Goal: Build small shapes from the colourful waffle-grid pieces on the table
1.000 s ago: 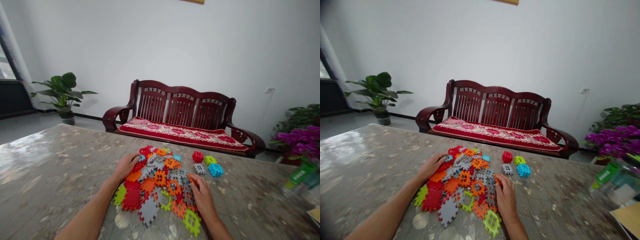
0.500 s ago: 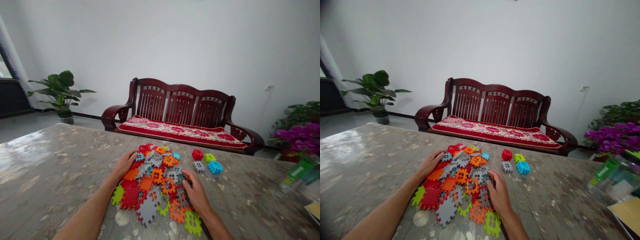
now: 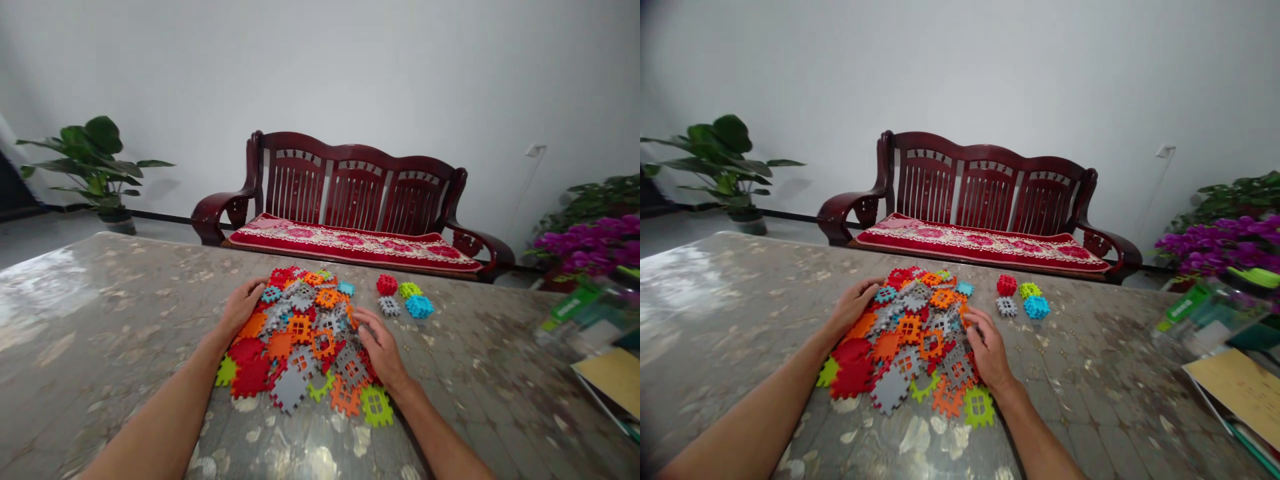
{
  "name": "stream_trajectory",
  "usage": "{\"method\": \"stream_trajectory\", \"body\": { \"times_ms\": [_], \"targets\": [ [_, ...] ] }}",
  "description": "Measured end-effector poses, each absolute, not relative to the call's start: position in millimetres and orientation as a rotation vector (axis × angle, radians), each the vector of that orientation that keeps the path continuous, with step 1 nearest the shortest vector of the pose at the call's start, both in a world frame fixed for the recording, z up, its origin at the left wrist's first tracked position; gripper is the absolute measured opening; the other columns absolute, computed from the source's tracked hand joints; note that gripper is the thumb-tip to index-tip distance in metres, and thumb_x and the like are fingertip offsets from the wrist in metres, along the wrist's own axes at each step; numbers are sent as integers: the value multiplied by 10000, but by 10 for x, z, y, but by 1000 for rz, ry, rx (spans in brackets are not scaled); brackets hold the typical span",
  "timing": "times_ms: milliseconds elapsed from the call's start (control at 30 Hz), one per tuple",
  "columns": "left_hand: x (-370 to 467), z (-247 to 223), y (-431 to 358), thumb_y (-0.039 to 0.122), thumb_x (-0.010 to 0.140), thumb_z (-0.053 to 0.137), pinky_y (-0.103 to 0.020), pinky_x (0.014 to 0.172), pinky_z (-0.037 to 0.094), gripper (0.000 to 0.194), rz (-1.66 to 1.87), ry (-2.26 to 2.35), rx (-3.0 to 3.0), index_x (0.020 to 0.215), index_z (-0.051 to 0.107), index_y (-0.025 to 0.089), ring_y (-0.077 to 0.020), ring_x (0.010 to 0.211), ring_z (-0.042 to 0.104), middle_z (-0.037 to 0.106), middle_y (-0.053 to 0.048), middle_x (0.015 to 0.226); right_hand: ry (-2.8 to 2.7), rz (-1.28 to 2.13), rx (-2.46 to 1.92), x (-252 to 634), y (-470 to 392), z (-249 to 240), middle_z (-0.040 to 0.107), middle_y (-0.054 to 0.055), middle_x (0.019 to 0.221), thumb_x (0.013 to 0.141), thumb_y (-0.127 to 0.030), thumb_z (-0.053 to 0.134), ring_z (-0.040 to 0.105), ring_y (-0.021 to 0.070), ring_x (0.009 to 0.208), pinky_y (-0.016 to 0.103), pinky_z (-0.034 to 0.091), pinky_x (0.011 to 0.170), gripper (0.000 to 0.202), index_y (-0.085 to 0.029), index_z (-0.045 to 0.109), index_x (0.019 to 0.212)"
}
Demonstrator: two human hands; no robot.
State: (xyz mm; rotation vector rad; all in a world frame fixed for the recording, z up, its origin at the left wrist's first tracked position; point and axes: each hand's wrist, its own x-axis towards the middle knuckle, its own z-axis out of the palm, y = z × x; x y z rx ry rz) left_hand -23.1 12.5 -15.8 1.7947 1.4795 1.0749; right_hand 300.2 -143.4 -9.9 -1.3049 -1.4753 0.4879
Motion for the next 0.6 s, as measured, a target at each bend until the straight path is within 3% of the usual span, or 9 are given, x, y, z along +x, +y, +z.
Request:
{"method": "stream_trajectory", "body": {
  "times_ms": [267, 600],
  "targets": [
    [-222, -186, 139, 480, 851, 441, -359, 1029, 457, 506, 1004, 1522, 1901, 1167, 701, 183, -247, 1102, 652, 734, -72, 1192, -1021, 520, -1436, 3262, -1329, -240, 744, 95, 1052, 835, -463, 554, 658, 254, 986, 420, 517, 912, 411, -182, 719, 1086],
    [-195, -120, 111, 448, 851, 461, -372, 1036, 458, 468, 903, 1530, 1963, 1151, 720, 200, -255, 1085, 656, 746, -55, 1173, -1116, 700, -1381, 3338, -1350, -193, 753, 92, 1019, 704, -425, 687, 674, 233, 916, 393, 527, 851, 402, -184, 701, 1025]
  ]
}}
